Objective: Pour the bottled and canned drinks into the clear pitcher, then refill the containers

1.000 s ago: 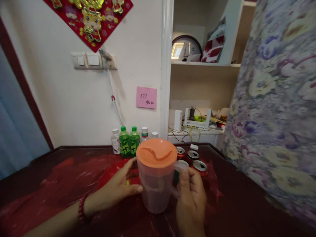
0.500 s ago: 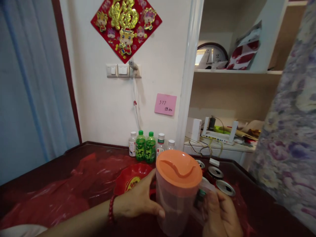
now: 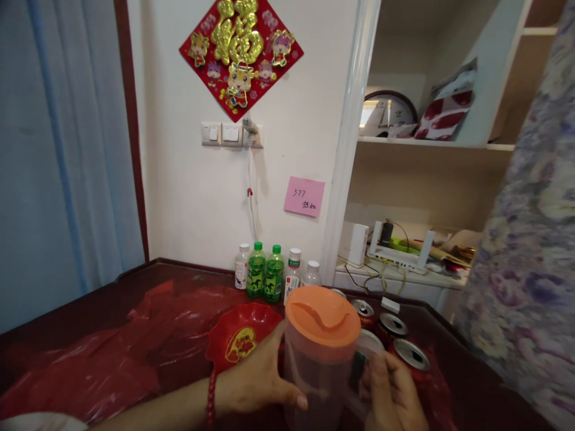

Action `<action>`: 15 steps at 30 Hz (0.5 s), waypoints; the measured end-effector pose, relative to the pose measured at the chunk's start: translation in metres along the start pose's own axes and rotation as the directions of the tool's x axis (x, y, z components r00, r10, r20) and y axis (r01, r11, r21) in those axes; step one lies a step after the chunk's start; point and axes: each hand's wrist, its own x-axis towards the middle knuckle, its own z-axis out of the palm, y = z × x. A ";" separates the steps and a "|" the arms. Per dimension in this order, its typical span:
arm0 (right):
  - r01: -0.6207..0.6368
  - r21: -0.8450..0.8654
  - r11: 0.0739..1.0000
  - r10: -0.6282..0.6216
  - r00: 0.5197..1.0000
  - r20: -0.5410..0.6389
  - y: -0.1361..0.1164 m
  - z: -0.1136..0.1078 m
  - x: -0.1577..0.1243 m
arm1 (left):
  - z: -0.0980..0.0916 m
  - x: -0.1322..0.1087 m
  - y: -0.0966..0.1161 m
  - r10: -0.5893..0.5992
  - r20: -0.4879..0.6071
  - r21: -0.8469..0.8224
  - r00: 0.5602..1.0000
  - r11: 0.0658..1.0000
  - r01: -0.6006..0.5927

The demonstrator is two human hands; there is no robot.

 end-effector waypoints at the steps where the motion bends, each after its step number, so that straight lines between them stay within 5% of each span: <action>1: 0.019 -0.026 0.999 -0.019 1.000 -0.012 -0.003 0.002 -0.001 | 0.001 -0.001 -0.001 0.004 -0.009 0.009 1.000 1.000 -0.003; 10: 0.145 -0.029 0.989 -0.147 0.982 -0.120 -0.023 0.013 -0.010 | 0.002 -0.001 -0.011 0.015 0.000 0.047 1.000 0.999 -0.015; 15: 0.286 -0.019 0.958 -0.282 0.929 -0.242 -0.026 0.004 0.002 | 0.001 0.001 -0.009 0.041 0.011 0.008 0.999 0.999 -0.041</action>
